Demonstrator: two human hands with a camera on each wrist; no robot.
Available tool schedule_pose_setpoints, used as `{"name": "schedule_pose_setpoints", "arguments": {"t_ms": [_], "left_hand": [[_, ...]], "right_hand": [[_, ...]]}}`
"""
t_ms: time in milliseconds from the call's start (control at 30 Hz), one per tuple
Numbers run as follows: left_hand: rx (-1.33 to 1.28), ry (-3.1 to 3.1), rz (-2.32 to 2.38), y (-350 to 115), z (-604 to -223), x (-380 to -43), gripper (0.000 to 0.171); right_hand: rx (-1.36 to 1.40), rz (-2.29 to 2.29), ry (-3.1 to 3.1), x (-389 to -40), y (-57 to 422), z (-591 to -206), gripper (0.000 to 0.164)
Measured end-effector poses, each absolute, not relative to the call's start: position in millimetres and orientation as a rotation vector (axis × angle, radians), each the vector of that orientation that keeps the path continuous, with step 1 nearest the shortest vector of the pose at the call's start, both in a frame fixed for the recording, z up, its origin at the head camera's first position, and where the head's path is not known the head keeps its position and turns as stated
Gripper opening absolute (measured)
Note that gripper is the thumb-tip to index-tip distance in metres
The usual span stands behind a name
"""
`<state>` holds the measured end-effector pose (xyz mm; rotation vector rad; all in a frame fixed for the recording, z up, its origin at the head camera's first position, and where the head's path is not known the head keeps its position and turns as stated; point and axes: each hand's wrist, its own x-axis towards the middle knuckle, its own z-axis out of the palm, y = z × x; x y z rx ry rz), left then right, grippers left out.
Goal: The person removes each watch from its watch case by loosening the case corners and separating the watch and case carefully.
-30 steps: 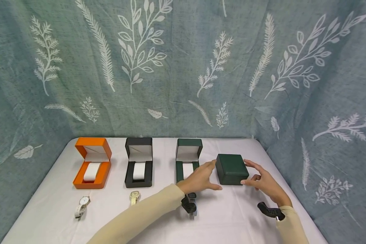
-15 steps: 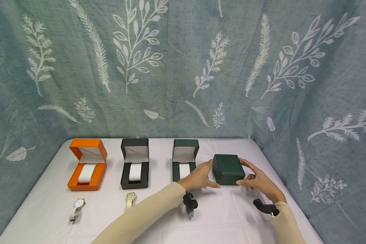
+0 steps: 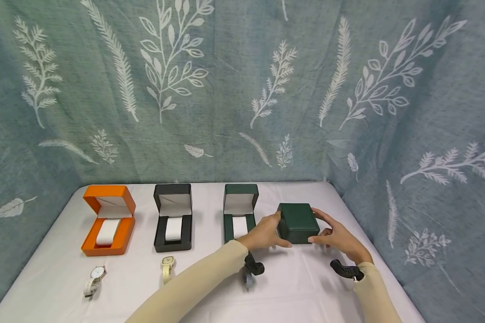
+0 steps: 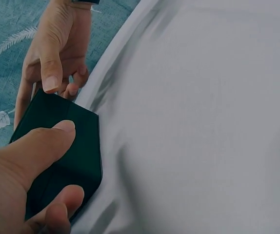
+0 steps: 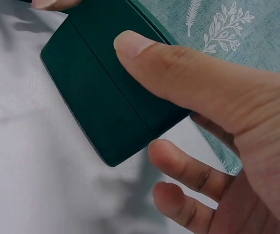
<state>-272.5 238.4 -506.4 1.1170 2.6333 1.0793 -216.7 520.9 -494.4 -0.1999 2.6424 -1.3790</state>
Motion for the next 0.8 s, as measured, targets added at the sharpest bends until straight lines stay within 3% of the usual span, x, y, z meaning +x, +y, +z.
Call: {"name": "schedule_pose_setpoints", "arguments": {"t_ms": [467, 800], "left_hand": [[0.974, 2.542, 1.232, 245.0, -506.6, -286.0, 0.104], [0.924, 2.534, 1.2, 251.1, -505.9, -290.4, 0.118]], "right_hand": [[-0.177, -1.389, 2.652, -216.5, 520.5, -493.9, 0.094], [-0.19, -1.362, 2.673, -220.4, 523.0, -493.6, 0.094]]}}
